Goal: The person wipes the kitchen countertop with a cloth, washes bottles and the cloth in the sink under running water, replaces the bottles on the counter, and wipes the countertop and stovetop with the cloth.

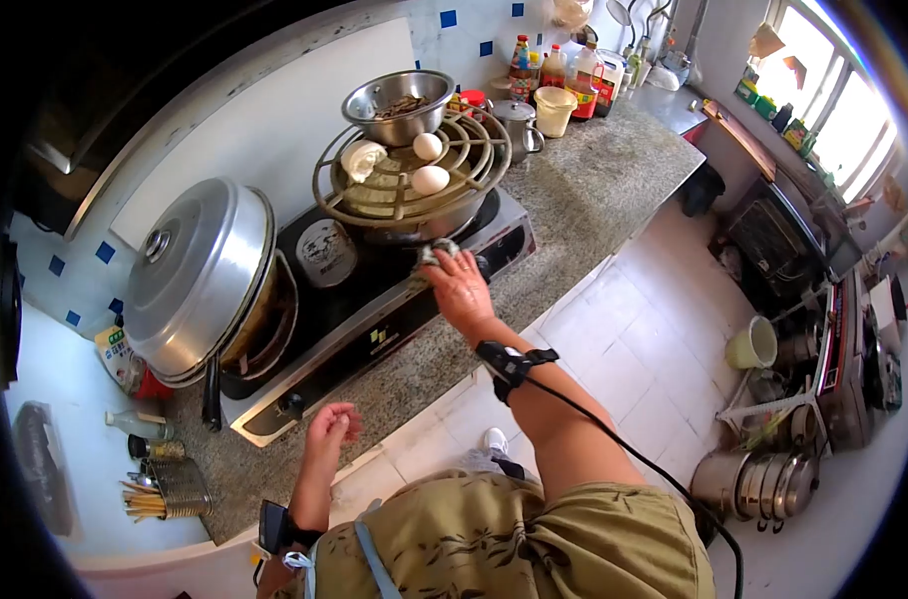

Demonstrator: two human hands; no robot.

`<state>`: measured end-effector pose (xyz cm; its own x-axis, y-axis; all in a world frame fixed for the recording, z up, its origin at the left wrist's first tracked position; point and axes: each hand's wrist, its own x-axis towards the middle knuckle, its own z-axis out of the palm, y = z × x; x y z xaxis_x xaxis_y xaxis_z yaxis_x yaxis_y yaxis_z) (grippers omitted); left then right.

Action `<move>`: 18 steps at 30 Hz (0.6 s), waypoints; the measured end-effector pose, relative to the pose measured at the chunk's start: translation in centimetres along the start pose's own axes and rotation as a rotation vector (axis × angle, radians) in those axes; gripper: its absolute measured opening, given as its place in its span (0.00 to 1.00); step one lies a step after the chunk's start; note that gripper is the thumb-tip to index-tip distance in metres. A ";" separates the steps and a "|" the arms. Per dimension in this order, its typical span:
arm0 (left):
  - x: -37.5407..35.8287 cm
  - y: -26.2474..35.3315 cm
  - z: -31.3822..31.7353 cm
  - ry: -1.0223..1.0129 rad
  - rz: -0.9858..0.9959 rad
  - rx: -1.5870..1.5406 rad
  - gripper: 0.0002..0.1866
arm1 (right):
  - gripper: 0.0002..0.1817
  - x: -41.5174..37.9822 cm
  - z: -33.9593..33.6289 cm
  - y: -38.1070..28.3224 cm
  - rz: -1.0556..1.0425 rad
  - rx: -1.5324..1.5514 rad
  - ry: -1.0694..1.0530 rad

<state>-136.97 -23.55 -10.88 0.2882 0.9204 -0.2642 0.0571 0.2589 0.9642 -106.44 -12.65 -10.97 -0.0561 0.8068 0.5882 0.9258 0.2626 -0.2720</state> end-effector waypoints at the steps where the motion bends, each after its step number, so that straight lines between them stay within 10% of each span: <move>1: 1.1 0.6 0.9 0.002 -0.004 0.002 0.09 | 0.19 0.2 -0.5 1.8 0.013 -0.004 -0.004; 8: 6.4 4.4 4.6 0.171 0.197 0.079 0.08 | 0.16 1.7 -2.6 12.9 0.211 -0.004 0.003; 14: 9.1 6.1 4.1 0.534 0.646 0.842 0.17 | 0.16 1.8 -3.4 14.4 0.218 0.019 0.011; 18: 11.0 4.3 3.3 0.566 0.437 1.173 0.33 | 0.19 -1.0 -2.4 13.4 0.261 0.020 0.169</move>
<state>-130.42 -13.31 -9.58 0.0821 0.9282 0.3629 0.9115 -0.2171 0.3492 -93.05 -11.20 -13.41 0.2473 0.7495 0.6141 0.8932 0.0693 -0.4443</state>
